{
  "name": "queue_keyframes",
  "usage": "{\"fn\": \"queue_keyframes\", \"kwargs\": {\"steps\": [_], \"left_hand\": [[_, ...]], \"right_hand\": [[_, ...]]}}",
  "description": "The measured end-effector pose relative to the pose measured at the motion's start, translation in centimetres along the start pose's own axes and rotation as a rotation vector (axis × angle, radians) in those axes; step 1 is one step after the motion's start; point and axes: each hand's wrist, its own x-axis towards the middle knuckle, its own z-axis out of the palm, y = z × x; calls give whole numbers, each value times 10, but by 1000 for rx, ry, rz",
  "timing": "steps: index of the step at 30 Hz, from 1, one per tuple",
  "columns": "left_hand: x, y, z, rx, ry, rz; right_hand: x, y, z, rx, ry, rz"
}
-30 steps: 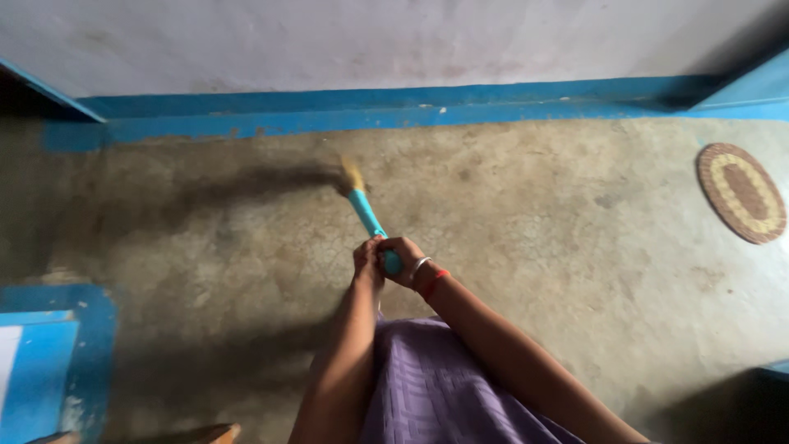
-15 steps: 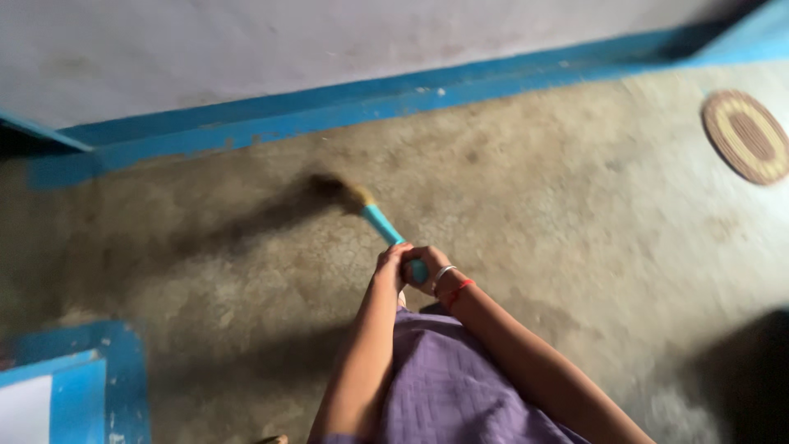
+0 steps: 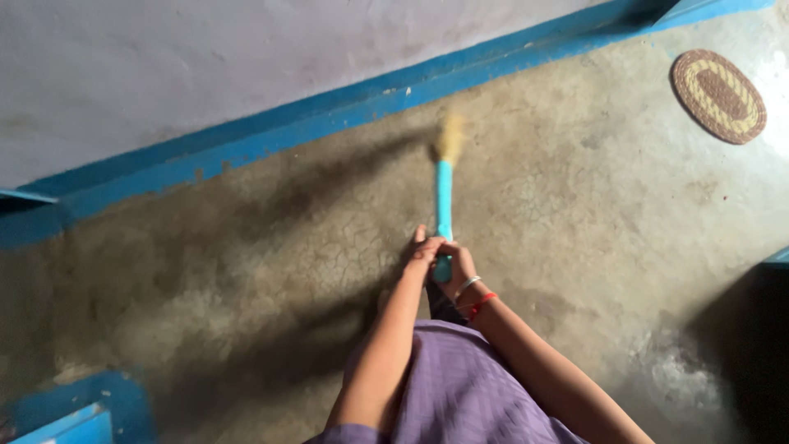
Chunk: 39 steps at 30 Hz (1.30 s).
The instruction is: The person sweeps the concrete floor of a room with a handheld broom, moving dirt and debris along the base of a wall and across the open floor area.
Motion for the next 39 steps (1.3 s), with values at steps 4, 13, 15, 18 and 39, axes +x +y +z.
{"fn": "queue_keyframes", "kwargs": {"steps": [4,13,15,18,39], "left_hand": [[43,29,-12,-39,283,36],[87,54,-38,-501,386,260],[99,60,-17,-467,378,226],[102,58,-5,-201,211,-8],[235,185,55,-363,171,-203]], "right_hand": [[33,-31,41,-142,-31,41],[105,-90,77,-302,-214,396],[118,-106,68,-260,-112,491],[143,-140,36,-33,-101,484],[108,-303,9,254,-186,381]]}}
